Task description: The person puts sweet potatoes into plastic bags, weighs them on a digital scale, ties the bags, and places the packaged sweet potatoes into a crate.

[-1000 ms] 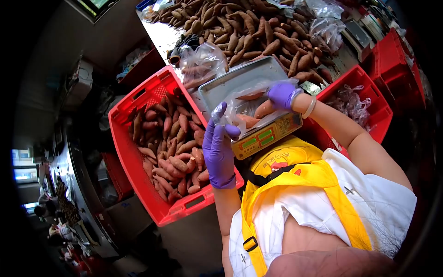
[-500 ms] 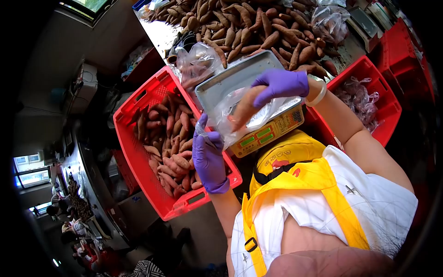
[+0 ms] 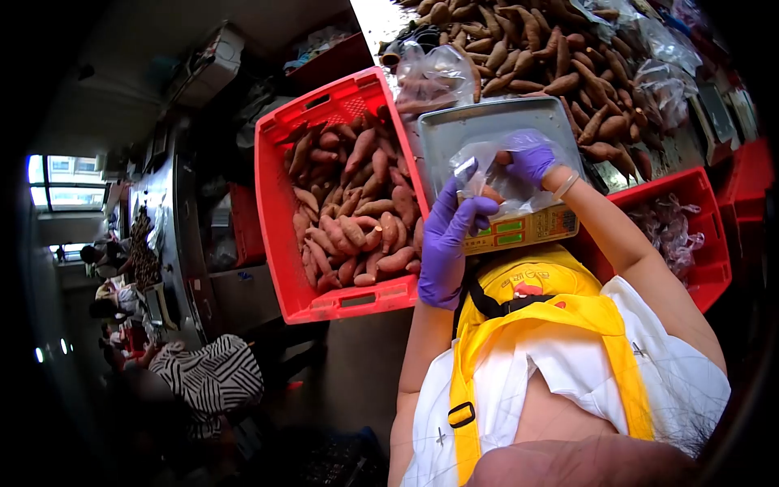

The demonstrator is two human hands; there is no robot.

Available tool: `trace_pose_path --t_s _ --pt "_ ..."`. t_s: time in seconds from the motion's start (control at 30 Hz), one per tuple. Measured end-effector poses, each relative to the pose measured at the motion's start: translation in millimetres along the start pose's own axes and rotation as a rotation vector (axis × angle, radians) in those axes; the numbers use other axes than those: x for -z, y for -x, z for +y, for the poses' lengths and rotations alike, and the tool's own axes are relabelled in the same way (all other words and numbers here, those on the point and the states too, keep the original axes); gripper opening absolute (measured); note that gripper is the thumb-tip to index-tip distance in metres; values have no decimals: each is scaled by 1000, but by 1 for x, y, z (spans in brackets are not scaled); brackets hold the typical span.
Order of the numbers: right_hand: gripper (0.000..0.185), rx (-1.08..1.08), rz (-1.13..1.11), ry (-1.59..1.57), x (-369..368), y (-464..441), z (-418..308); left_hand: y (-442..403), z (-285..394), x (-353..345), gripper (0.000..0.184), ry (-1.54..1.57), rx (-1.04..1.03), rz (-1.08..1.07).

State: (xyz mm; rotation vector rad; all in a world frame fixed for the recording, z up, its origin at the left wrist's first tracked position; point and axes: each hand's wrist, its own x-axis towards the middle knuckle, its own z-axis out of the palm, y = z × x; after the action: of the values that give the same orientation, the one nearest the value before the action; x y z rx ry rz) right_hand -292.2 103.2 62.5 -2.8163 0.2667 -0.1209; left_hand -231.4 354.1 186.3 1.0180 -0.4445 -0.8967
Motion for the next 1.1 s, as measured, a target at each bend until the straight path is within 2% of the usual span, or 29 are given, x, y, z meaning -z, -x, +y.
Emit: trace_pose_path --t_s 0.07,0.1,0.13,0.2,0.23,0.27,0.33,0.4,0.43,0.47,0.53,0.57,0.6,0.63,0.67,0.73,0.77,0.83,0.97,1.07,1.1 --pt "27 -228 -156 -54 26 1 -11 -5 -2 6 47 -2 -11 3" --pt "34 -61 -118 -198 57 4 -24 -8 -3 9 47 86 -16 29" --pt "40 -84 -158 -258 53 7 -11 -12 -6 14 47 177 -23 50" --pt "49 -332 -444 -775 128 14 -53 -16 -16 30 48 154 0 74" --pt "53 -237 -507 -922 125 10 -42 -17 -20 31 47 250 23 109" --pt "47 -132 -543 -1179 125 9 -37 -18 -24 34 47 345 46 142" --pt "48 -197 -410 -1436 129 -7 -57 -17 -35 37 50 322 59 114" --pt "48 -83 -292 -1935 120 -27 -91 -17 -41 31 49 373 122 151" --pt "46 81 -180 -1984 111 -29 -99 -15 -37 24 47 402 155 192" --pt "35 74 -210 -1978 125 -30 -118 -13 -37 23 47 397 160 183" --pt "30 -52 -238 -1310 118 -20 -104 -8 -33 23 46 240 41 168" --pt "27 -340 -281 -1173 111 -9 -103 -4 -25 22 47 189 -14 143" --pt "29 -201 -253 -598 93 -4 -88 -2 -22 21 48 107 -27 180" --pt "37 -164 -303 -149 68 0 -78 -1 -18 19 48 83 -56 173" --pt "31 -162 -170 -15 48 9 -78 2 -14 16 48 55 -78 167" --pt "28 -119 61 -11 17 6 -79 7 -9 7 48 50 -83 121" --pt "28 -111 65 -14 13 2 -79 8 -9 5 48 43 -90 66" --pt "27 -189 -288 76 18 -10 -87 10 -8 4 49 11 -80 29" --pt "26 -206 -235 -40 22 -7 -77 7 -5 12 50 26 -71 38" --pt "54 -252 -366 -521 28 8 -49 8 6 16 51 88 -97 53" --pt "56 -252 -477 -675 55 9 -54 7 8 17 52 141 -108 59"
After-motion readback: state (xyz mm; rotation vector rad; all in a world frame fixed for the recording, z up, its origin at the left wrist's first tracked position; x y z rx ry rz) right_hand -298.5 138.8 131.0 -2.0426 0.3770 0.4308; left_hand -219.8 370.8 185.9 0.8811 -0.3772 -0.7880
